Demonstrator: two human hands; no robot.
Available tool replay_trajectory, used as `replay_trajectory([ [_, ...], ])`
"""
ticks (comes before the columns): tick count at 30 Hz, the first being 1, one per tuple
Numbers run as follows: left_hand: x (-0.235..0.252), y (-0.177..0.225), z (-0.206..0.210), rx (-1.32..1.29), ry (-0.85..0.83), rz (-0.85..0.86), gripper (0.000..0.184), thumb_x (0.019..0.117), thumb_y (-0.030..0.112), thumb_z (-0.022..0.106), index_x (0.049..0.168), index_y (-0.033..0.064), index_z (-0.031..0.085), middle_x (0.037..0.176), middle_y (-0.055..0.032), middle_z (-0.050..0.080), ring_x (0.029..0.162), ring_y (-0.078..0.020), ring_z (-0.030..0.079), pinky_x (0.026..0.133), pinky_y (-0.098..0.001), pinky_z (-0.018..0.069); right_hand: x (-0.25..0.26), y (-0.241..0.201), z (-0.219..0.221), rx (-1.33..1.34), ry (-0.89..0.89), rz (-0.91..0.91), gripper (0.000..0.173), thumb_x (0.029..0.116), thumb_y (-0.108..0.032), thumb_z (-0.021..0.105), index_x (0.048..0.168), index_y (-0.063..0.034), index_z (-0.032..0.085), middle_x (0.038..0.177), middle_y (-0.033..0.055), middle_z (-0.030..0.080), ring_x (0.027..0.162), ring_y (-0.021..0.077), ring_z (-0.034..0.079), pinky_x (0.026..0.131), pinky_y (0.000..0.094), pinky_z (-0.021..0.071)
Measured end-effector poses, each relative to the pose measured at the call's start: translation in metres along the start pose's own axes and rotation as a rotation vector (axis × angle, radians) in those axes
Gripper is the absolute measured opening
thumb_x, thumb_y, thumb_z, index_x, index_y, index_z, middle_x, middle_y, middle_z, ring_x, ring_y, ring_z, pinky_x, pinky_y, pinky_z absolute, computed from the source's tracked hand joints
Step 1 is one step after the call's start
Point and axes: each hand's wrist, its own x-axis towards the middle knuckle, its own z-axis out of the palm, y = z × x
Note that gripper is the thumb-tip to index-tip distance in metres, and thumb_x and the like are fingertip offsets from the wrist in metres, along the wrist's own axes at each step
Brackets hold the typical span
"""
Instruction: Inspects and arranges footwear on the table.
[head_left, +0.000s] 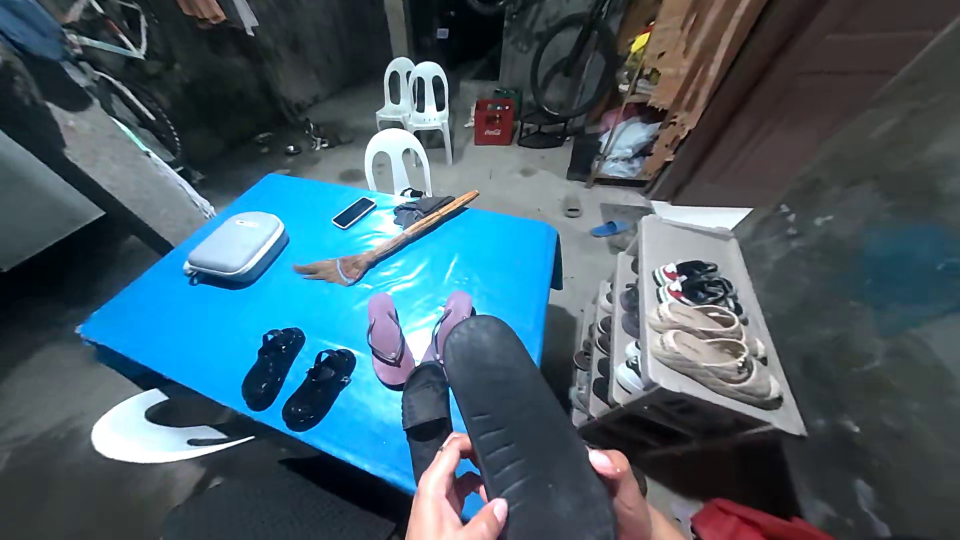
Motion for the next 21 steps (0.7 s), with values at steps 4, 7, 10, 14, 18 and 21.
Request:
replay_trajectory([
  [4, -0.003, 0.01, -0.003, -0.04, 0.009, -0.028, 0.039, 0.0834, 0.011, 0.075, 0.118, 0.0022, 0.06, 0.111, 0.0093, 0.069, 0.096, 0.0001, 0.068, 0.085, -0.0243, 0.0591, 0.002, -0.01, 0.007, -0.244, 0.074, 0.065, 0.052, 0.0982, -0.051, 0.059, 0.145, -0.0297, 0.055, 0.129, -0.0118, 0.07, 0.118, -0.0003, 0.065, 0.102, 0.0228, 0.0534],
  [7, -0.003, 0.017, -0.011, -0.095, -0.06, -0.071, 0.038, 0.0866, 0.017, 0.075, 0.12, 0.0051, 0.062, 0.111, 0.0111, 0.071, 0.096, -0.0012, 0.069, 0.087, -0.0253, 0.0599, 0.011, -0.027, 0.002, -0.579, -0.004, 0.081, 0.058, 0.096, -0.051, 0.061, 0.144, -0.021, 0.048, 0.135, -0.0109, 0.062, 0.12, 0.002, 0.06, 0.102, 0.0262, 0.0512],
  [10, -0.002, 0.018, -0.017, -0.096, -0.121, -0.081, 0.04, 0.0883, 0.019, 0.074, 0.123, 0.0032, 0.062, 0.116, 0.0088, 0.07, 0.1, -0.0023, 0.069, 0.088, -0.0268, 0.06, 0.016, -0.038, 0.004, -0.59, -0.068, 0.213, 0.035, 0.0905, -0.044, 0.074, 0.121, -0.0288, 0.07, 0.114, -0.0168, 0.074, 0.104, -0.0043, 0.067, 0.092, 0.0202, 0.0565],
  [14, 0.0, 0.018, -0.021, 0.0, -0.124, -0.055, 0.042, 0.0888, 0.021, 0.073, 0.124, -0.0002, 0.062, 0.12, 0.0047, 0.068, 0.104, -0.0025, 0.067, 0.091, -0.0279, 0.0588, 0.017, -0.029, 0.004, -0.45, 0.014, 0.343, 0.032, 0.0823, -0.022, 0.084, 0.113, -0.0241, 0.073, 0.106, -0.0108, 0.077, 0.098, 0.0012, 0.072, 0.089, 0.0239, 0.0597],
  [18, 0.001, 0.014, -0.019, 0.044, -0.114, -0.017, 0.041, 0.0874, 0.019, 0.074, 0.121, -0.0011, 0.063, 0.118, 0.0042, 0.067, 0.107, -0.0014, 0.065, 0.094, -0.0278, 0.0573, 0.019, -0.024, 0.02, -0.42, 0.217, 0.361, 0.044, 0.0738, 0.006, 0.079, 0.112, -0.014, 0.069, 0.103, -0.0036, 0.078, 0.096, 0.0082, 0.074, 0.09, 0.0296, 0.0616],
  [21, 0.0, 0.015, -0.016, 0.089, -0.07, -0.023, 0.037, 0.0855, 0.011, 0.071, 0.118, -0.0036, 0.063, 0.114, 0.003, 0.066, 0.107, -0.0009, 0.063, 0.095, -0.0255, 0.0556, 0.023, -0.023, 0.031, -0.502, 0.296, 0.397, 0.048, 0.0704, 0.011, 0.077, 0.112, -0.0111, 0.066, 0.101, -0.0048, 0.078, 0.095, 0.0069, 0.074, 0.089, 0.0287, 0.0619],
])
